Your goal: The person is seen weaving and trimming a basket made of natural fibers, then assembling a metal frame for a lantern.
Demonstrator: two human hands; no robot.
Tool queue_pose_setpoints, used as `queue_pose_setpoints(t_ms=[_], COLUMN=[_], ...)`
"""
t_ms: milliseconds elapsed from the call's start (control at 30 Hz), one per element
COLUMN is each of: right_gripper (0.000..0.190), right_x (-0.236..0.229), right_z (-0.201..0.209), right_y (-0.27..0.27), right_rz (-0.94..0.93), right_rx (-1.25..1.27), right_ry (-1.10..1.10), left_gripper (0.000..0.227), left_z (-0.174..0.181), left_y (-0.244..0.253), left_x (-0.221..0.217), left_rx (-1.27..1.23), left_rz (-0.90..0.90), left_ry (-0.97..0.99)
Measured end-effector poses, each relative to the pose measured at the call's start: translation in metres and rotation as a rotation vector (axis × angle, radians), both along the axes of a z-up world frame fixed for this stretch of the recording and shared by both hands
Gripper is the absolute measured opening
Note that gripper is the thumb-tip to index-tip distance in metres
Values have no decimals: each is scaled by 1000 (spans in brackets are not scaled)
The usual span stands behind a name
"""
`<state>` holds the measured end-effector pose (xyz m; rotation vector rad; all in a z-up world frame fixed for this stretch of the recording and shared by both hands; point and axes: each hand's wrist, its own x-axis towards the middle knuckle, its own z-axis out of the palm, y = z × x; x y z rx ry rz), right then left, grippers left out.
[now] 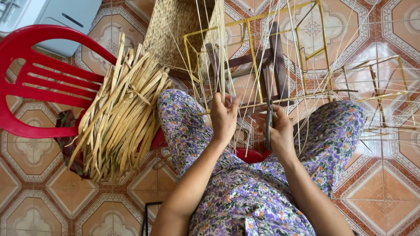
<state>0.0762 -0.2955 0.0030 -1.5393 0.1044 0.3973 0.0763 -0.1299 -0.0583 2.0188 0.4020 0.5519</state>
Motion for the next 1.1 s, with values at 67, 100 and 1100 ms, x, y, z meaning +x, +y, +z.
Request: queue_pose_setpoints(t_ms=[67,100,1100], right_gripper=[32,32,33], right_x=[0,-1,-5], right_z=[-2,-4,-18], right_y=[4,5,-8], right_rz=[16,25,-23], right_rx=[11,27,61], right_ry=[41,44,159], left_gripper=[35,39,17], left_z=[-2,1,29], left_y=[0,-2,36], left_x=[5,7,11], left_rx=[109,141,-703], left_rz=[11,4,-153], left_ry=[34,155,291])
